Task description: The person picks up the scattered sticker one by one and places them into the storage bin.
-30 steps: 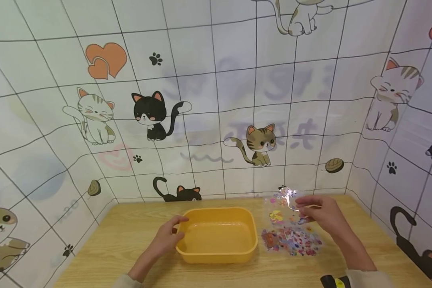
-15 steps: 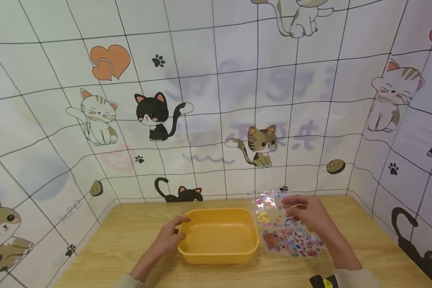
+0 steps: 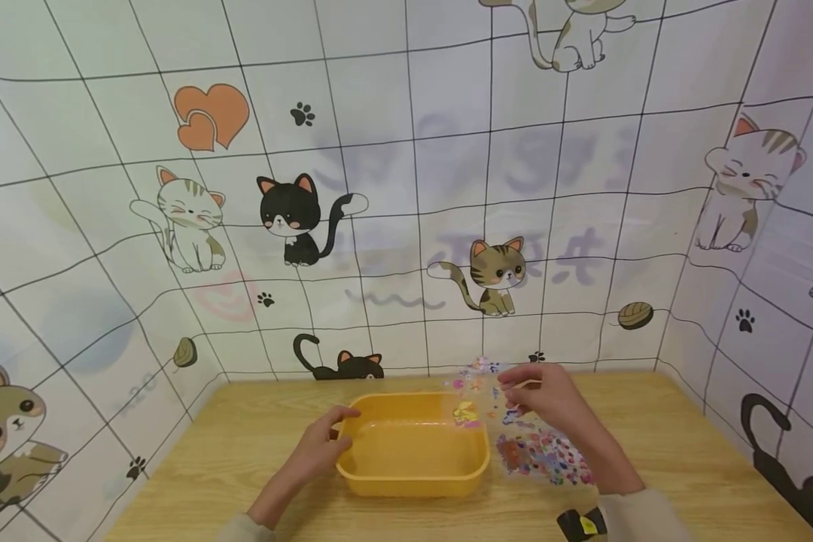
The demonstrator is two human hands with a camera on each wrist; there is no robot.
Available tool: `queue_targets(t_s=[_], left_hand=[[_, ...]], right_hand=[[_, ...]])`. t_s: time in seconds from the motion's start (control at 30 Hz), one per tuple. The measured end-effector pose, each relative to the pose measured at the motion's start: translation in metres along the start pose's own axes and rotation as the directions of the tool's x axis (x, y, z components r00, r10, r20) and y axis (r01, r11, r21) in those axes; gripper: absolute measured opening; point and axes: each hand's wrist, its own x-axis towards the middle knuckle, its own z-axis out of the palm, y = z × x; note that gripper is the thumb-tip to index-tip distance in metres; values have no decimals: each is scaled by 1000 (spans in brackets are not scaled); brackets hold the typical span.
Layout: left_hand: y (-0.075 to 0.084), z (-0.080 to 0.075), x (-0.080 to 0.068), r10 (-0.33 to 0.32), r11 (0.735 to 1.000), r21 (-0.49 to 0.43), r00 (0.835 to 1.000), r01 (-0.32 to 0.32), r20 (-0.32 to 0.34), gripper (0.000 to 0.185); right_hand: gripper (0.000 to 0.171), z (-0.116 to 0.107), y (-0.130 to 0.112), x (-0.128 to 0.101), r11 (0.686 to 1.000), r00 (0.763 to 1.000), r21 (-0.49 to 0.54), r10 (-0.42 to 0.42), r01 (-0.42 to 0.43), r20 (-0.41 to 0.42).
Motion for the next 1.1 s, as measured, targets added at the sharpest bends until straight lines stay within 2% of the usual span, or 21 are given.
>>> queue_targets(t_s=[0.27,0.43,0.73,1.1], left_hand=[[1,3,1,2,1000,18,1000,-2,-19,43],[0,4,2,5,1000,26,1000,-4,-21,43],[-1,4,2,0,1000,17,1000,1,-18,43],[-1,4,1,-2,1000,16,1000,2,-15,43]], right_hand=[[28,17,-11,10,1000,999,-20,3,-2,40],[27,29,-17,16,999,995,-36,-22,26,102],[26,54,-22,35,996,970,-33,-68,77,235],[23,83,-41,48,996,947,-39,-62,78,315]])
